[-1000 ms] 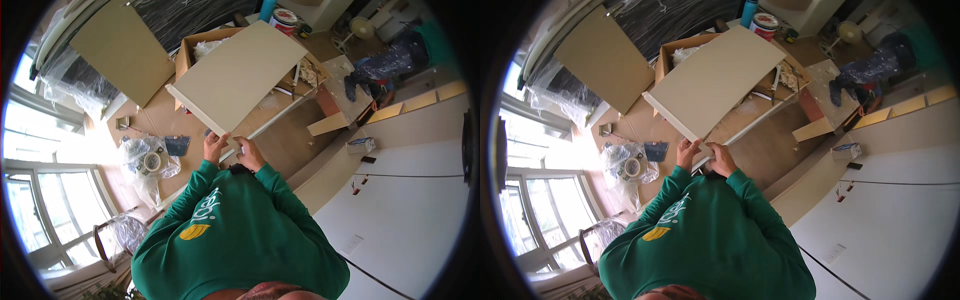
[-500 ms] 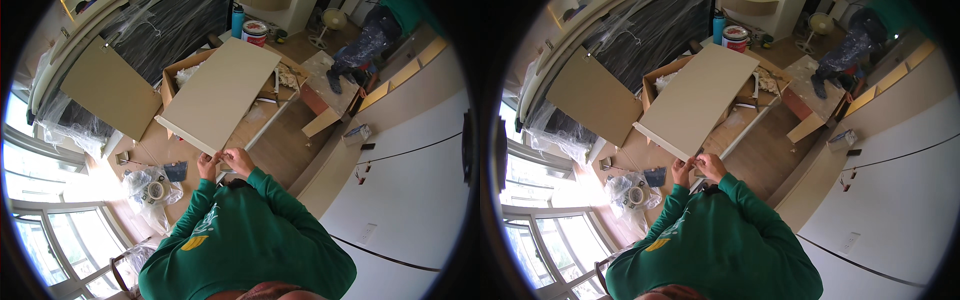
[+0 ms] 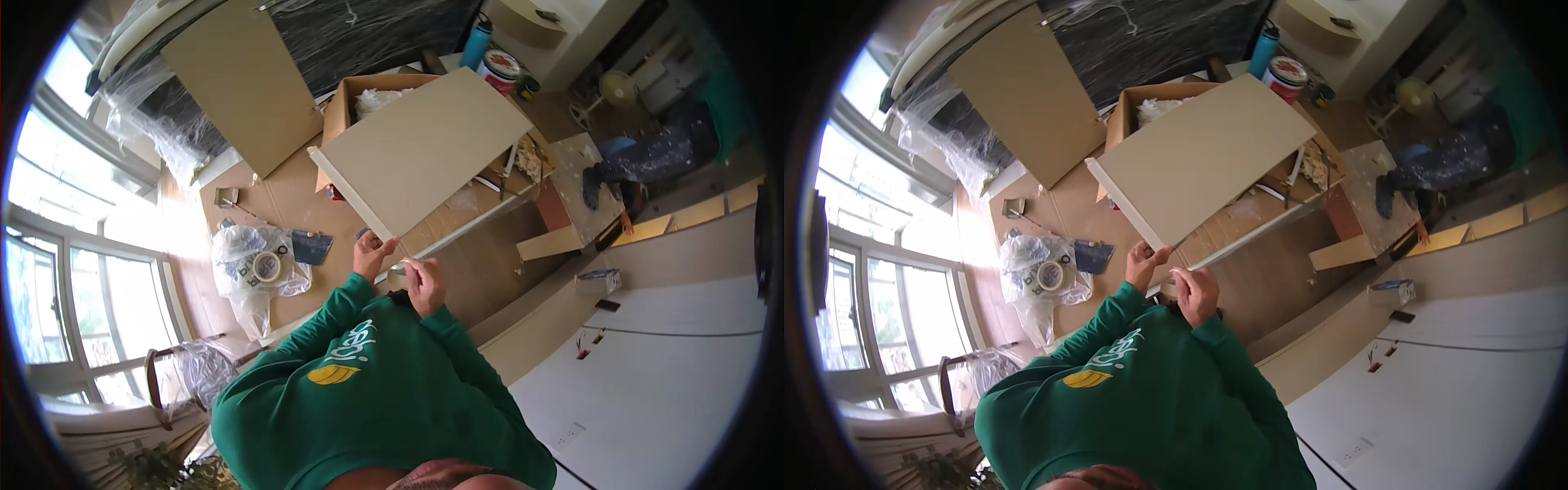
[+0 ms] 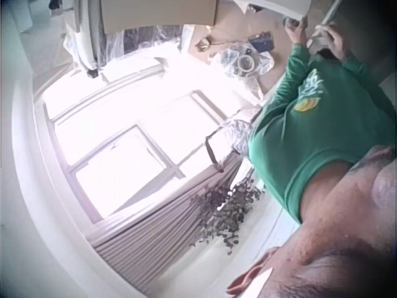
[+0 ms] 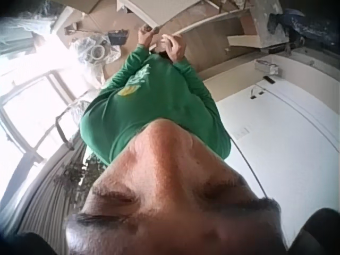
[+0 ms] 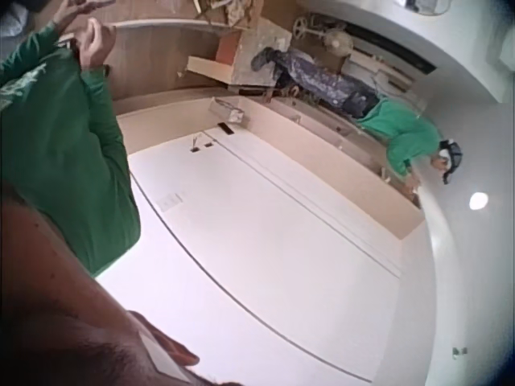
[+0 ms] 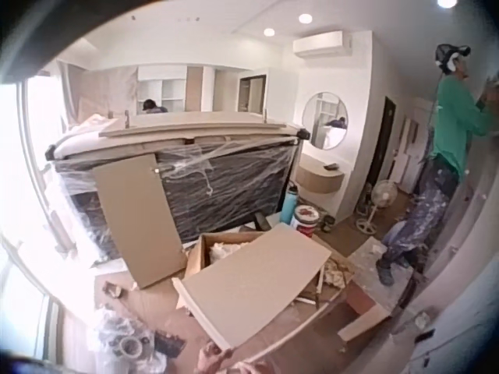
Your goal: The person holds two pieces of sandpaper and uses them to sand the edges and corners of a large white board on a table.
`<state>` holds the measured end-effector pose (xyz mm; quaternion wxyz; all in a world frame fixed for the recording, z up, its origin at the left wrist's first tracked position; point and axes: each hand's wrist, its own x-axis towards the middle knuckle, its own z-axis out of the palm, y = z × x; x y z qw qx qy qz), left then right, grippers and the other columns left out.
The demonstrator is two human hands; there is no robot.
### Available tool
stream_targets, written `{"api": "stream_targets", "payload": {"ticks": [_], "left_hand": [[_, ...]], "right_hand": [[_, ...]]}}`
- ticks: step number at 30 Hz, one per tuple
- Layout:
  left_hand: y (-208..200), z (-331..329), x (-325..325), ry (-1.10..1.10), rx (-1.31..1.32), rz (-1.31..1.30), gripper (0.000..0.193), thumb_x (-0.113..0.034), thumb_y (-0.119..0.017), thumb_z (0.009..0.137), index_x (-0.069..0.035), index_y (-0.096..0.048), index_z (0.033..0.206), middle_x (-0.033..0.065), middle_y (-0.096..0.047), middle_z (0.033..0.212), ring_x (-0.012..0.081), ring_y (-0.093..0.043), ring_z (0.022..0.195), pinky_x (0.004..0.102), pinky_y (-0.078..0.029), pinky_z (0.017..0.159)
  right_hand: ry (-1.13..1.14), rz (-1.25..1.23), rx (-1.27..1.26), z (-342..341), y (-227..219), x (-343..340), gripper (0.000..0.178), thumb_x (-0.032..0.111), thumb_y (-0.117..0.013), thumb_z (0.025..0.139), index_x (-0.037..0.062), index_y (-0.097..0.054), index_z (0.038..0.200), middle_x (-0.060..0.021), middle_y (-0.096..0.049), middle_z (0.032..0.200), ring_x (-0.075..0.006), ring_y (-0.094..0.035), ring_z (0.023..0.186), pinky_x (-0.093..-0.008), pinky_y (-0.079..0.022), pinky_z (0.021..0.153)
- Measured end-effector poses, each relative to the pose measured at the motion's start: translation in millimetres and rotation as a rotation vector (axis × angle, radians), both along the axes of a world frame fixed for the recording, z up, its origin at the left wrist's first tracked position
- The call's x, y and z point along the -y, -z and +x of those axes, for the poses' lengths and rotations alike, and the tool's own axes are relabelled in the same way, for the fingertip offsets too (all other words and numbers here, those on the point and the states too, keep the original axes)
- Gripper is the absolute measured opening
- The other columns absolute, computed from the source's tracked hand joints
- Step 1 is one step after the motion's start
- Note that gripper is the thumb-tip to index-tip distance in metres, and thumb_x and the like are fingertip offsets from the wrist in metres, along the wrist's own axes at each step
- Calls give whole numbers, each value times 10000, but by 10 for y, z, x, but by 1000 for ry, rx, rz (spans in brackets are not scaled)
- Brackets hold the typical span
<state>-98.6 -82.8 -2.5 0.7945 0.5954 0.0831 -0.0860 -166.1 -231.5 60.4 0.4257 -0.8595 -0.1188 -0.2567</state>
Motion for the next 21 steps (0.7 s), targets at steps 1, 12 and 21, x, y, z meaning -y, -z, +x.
{"api": "stream_targets", "payload": {"ticks": [1, 12, 21], "left_hand": [[11, 9, -73, -33, -43, -35, 382, -247, -769, 887, 41, -604, 1075, 82, -680, 931, 138, -649, 813, 284, -547, 744], [188, 1999, -1487, -511, -3, -63, 493, -384, -790, 852, 45, -669, 1063, 85, -645, 878, 143, -631, 713, 279, -560, 611], [297, 2274, -1623, -408, 54, -216, 154, -192, -685, 933, -49, -650, 888, 20, -633, 732, 132, -635, 630, 280, -548, 571]], "right_hand": [[44, 86, -91, -47, -4, 28, 184, 94, -673, 906, 59, -710, 1083, -72, -654, 822, -240, -596, 729, -373, -489, 680], [128, -256, -301, 631, 541, 551, 698, 35, -631, 840, 103, -418, 1501, -169, -609, 1058, -349, -573, 982, -430, -492, 875], [44, -670, -338, 1320, 1805, 380, 484, 76, -544, 869, 126, -548, 1350, -122, -565, 1295, -343, -512, 1191, -400, -496, 987]]}}
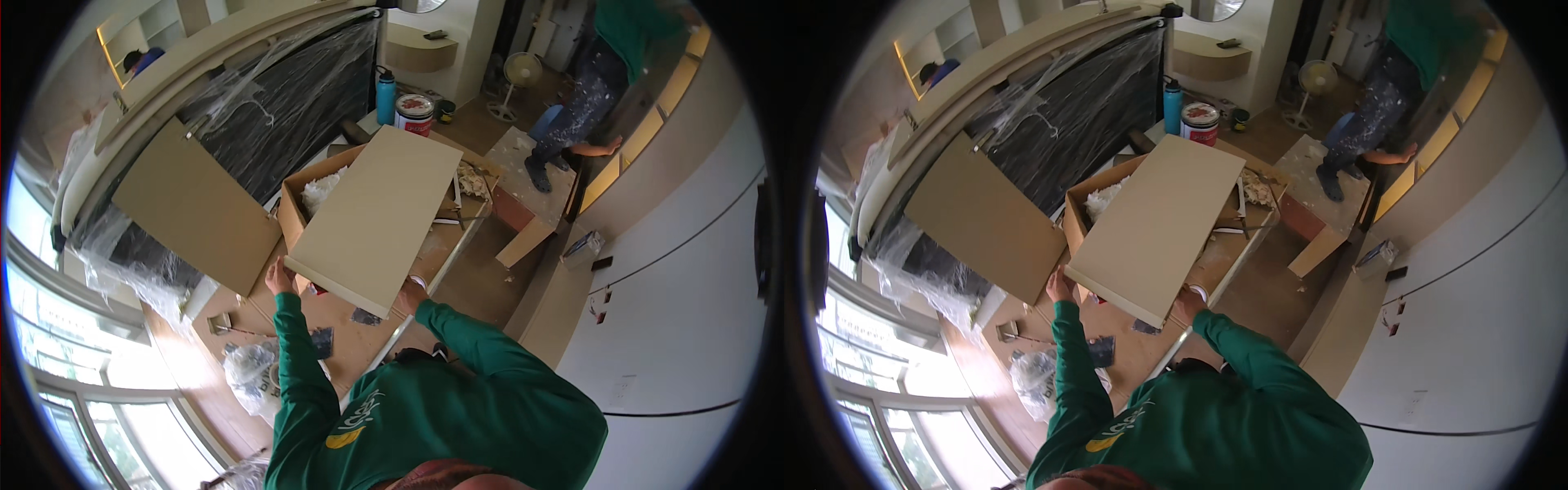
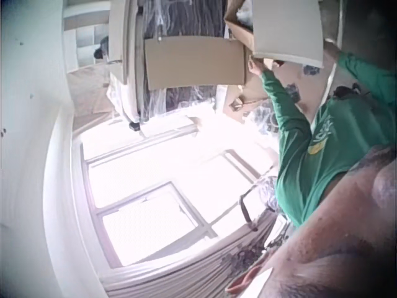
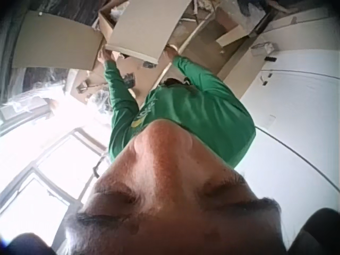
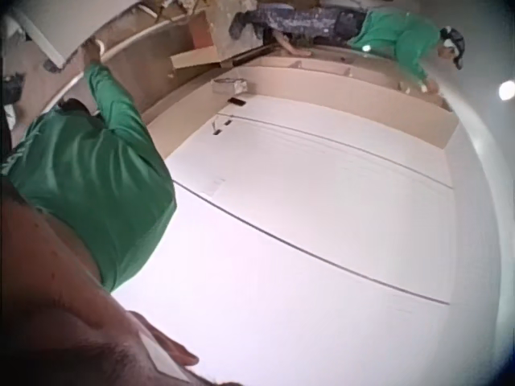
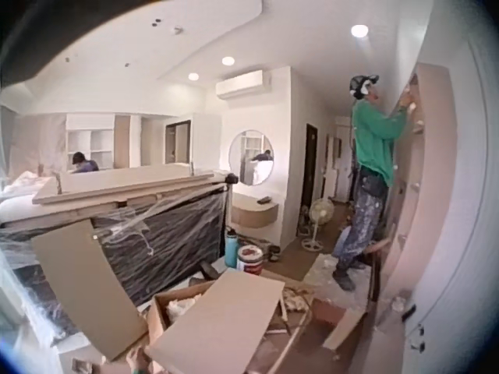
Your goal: The person holds two pieces of sandpaper and uses them to sand the edges and corners of a large white board on a table.
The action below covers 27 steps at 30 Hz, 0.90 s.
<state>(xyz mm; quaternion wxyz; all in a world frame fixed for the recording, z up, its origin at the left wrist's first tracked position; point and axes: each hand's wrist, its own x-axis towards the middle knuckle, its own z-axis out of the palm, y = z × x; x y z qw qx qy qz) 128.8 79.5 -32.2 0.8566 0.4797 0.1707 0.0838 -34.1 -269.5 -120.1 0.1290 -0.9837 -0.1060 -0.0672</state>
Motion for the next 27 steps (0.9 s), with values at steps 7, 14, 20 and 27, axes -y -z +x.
{"api": "stream_targets", "payload": {"ticks": [7, 14, 20, 27], "left_hand": [[71, -596, 77, 97, -205, -145, 276, -333, -577, 996, -61, -595, 1042, 36, -613, 797, 126, -555, 674, 257, -466, 611], [509, -2090, 101, -242, -189, 27, 213, -275, -630, 971, -69, -583, 994, 33, -566, 709, 109, -499, 554, 222, -395, 484], [792, -3145, 1097, -167, -254, 378, 274, -352, -627, 980, -86, -561, 977, 22, -535, 617, 104, -505, 476, 232, -389, 419], [1171, -3288, 2634, 329, -176, 613, 275, -259, -642, 987, 12, -637, 1032, 81, -672, 784, 127, -612, 648, 260, -497, 600]], "right_hand": [[28, 647, -226, 375, 1382, 124, 453, 88, -471, 916, 67, -526, 1365, -93, -484, 1462, -303, -441, 1340, -442, -352, 1130], [-201, -147, 112, 252, 959, -35, 484, 158, -548, 859, 51, -532, 1331, -166, -519, 1355, -308, -504, 1228, -466, -388, 1048], [-78, 509, 163, -216, -387, 524, 652, 98, -645, 838, 66, -431, 1453, -205, -452, 1401, -343, -493, 1252, -460, -445, 1053], [141, 716, -200, -1161, -45, 2585, 472, 168, -686, 841, 83, -596, 1297, -179, -597, 1297, -351, -571, 1196, -437, -488, 998]]}}
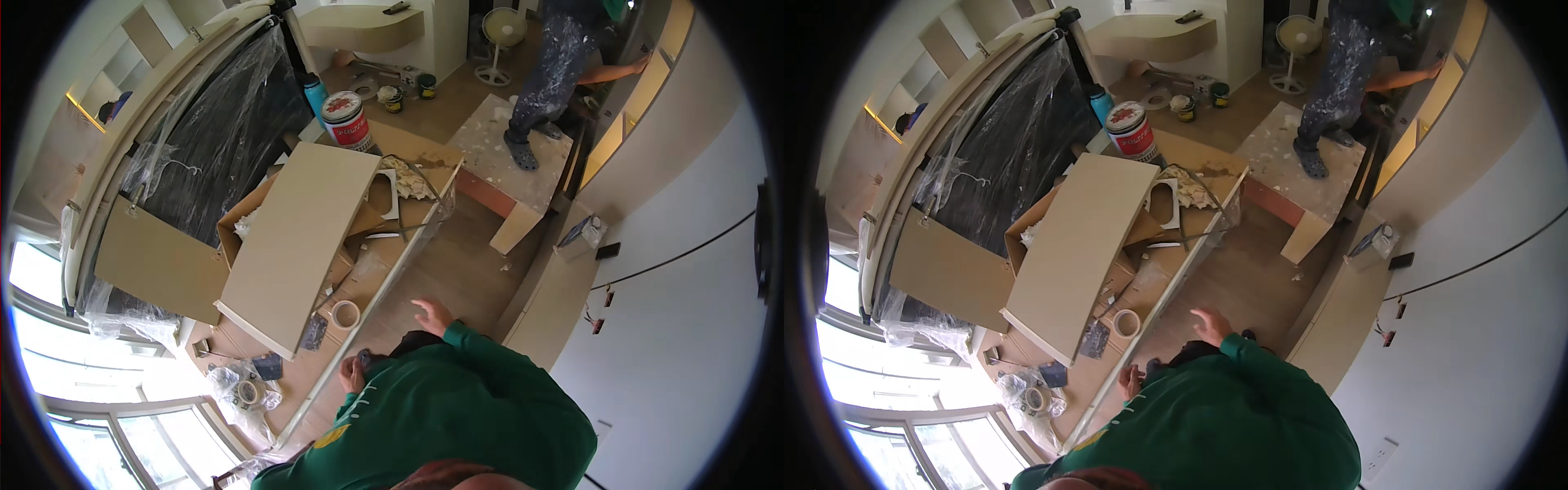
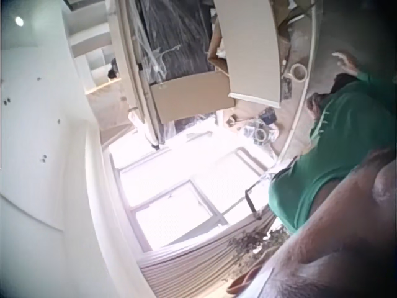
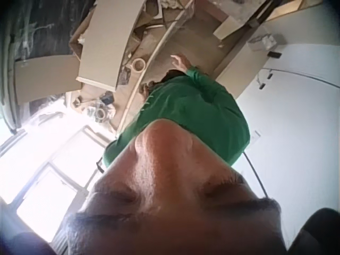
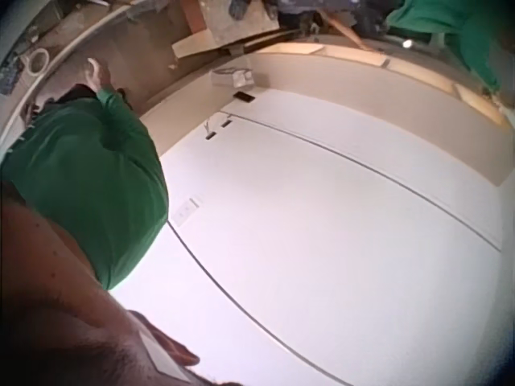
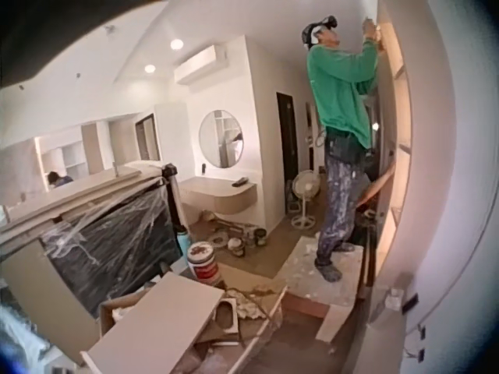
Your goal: The person holds two pieces of sandpaper and uses them to sand the edges and corners of a large white board on a table.
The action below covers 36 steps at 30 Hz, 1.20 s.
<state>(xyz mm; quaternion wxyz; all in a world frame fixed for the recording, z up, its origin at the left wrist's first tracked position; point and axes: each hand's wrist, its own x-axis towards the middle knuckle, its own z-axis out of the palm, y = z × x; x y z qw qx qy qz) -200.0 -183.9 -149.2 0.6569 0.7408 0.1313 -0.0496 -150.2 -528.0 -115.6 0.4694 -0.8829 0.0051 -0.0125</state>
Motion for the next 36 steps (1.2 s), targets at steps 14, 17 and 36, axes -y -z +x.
{"api": "stream_targets", "payload": {"ticks": [14, 17, 36], "left_hand": [[-692, 1618, 2412, 407, -125, -14, 259, -219, -592, 990, -13, -590, 1146, 104, -684, 878, 156, -654, 707, 278, -537, 605], [-553, 2081, 2850, 451, -143, -55, 249, -200, -603, 984, -7, -589, 1141, 103, -682, 885, 153, -650, 706, 282, -538, 606], [-1189, 3888, 4015, 292, -49, -201, 309, -278, -643, 983, -4, -616, 1124, 60, -683, 945, 116, -637, 864, 293, -520, 745]], "right_hand": [[575, -6, -427, -749, 1184, 2714, 343, 246, -663, 903, 21, -676, 1162, -158, -722, 1022, -260, -692, 951, -403, -547, 821], [685, 102, -390, -755, 1562, 2959, 334, 244, -664, 906, 14, -686, 1147, -133, -716, 999, -233, -692, 900, -385, -556, 775], [456, 707, -358, 3173, -73, 3946, 337, 201, -654, 955, -3, -622, 1222, -50, -684, 1011, -104, -631, 853, -238, -504, 722]]}}
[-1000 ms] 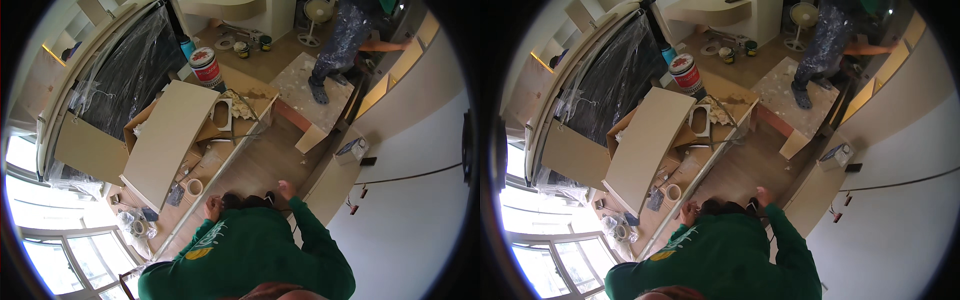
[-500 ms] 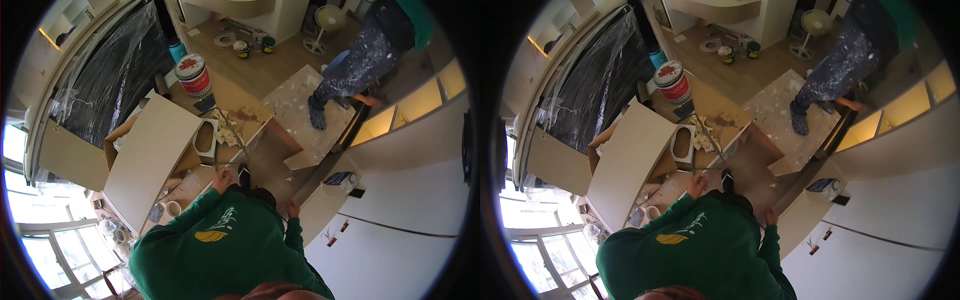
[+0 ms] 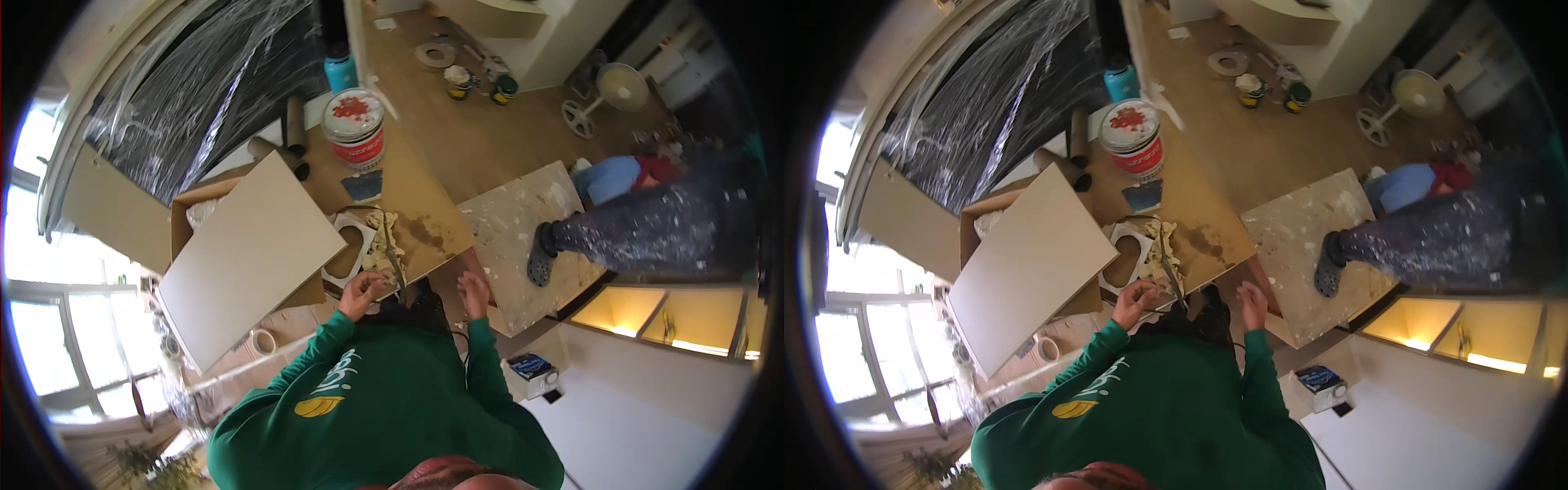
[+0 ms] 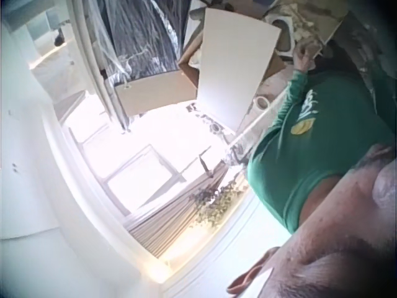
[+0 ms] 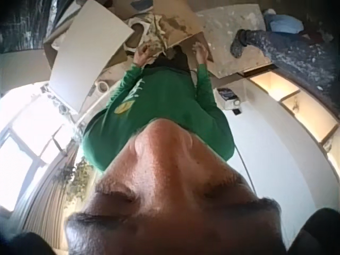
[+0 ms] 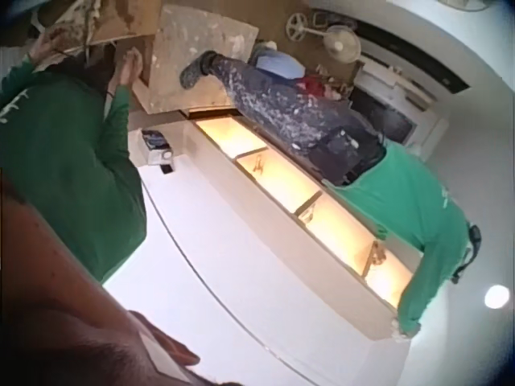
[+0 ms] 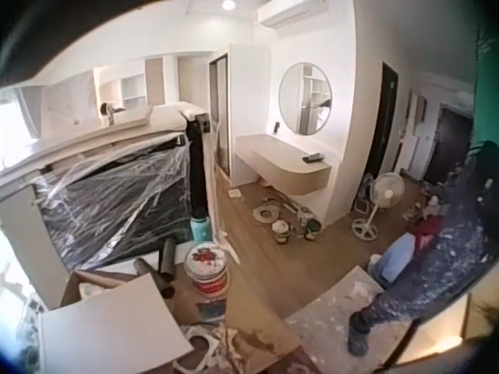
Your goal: The person holds two pieces of sandpaper and uses them to sand the edges and corners of a large white board on a table.
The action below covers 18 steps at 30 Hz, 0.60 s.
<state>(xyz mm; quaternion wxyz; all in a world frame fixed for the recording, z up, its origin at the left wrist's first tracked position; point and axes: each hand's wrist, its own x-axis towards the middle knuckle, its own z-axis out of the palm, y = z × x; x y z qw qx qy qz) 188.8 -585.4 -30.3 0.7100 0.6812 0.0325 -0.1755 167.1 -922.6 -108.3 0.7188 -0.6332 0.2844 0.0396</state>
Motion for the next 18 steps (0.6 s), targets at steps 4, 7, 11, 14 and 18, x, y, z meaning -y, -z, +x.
{"api": "stream_targets", "payload": {"ticks": [4, 7, 11, 14, 18], "left_hand": [[197, -459, -398, -309, -94, 150, 299, -270, -649, 972, -8, -624, 1113, 72, -686, 933, 135, -648, 845, 292, -530, 727], [136, -1019, -399, -599, -227, 164, 290, -268, -642, 970, -10, -628, 1100, 80, -690, 921, 148, -655, 819, 291, -538, 711], [61, -1497, -268, -951, -337, 197, 296, -286, -619, 982, -10, -638, 1085, 88, -706, 895, 160, -663, 792, 298, -539, 679], [277, -2070, 119, -1142, -415, 228, 262, -276, -633, 973, -23, -664, 1037, 86, -713, 858, 162, -672, 776, 300, -540, 676], [1036, -3178, 776, -1359, -589, 504, 228, -244, -665, 938, -18, -675, 961, 88, -711, 820, 143, -668, 728, 296, -540, 646]], "right_hand": [[-357, -72, 64, 1301, 5, -345, 299, 227, -649, 966, 7, -647, 1168, -48, -686, 980, -98, -644, 855, -239, -509, 719], [-656, -214, 117, 1997, 254, -686, 263, 210, -634, 980, 25, -652, 1166, -56, -693, 1023, -119, -643, 913, -260, -516, 771], [-899, -405, 497, 2849, 661, -934, 253, 183, -643, 973, 9, -664, 1155, -72, -685, 1071, -170, -633, 973, -320, -518, 881], [-947, -260, 417, 2989, 715, -1200, 262, 173, -636, 964, -11, -665, 1150, -112, -687, 1068, -199, -645, 974, -340, -519, 885], [-904, -590, 487, 3002, 898, -1399, 276, 189, -662, 924, -27, -668, 1096, -125, -691, 1012, -229, -651, 922, -350, -525, 846]]}}
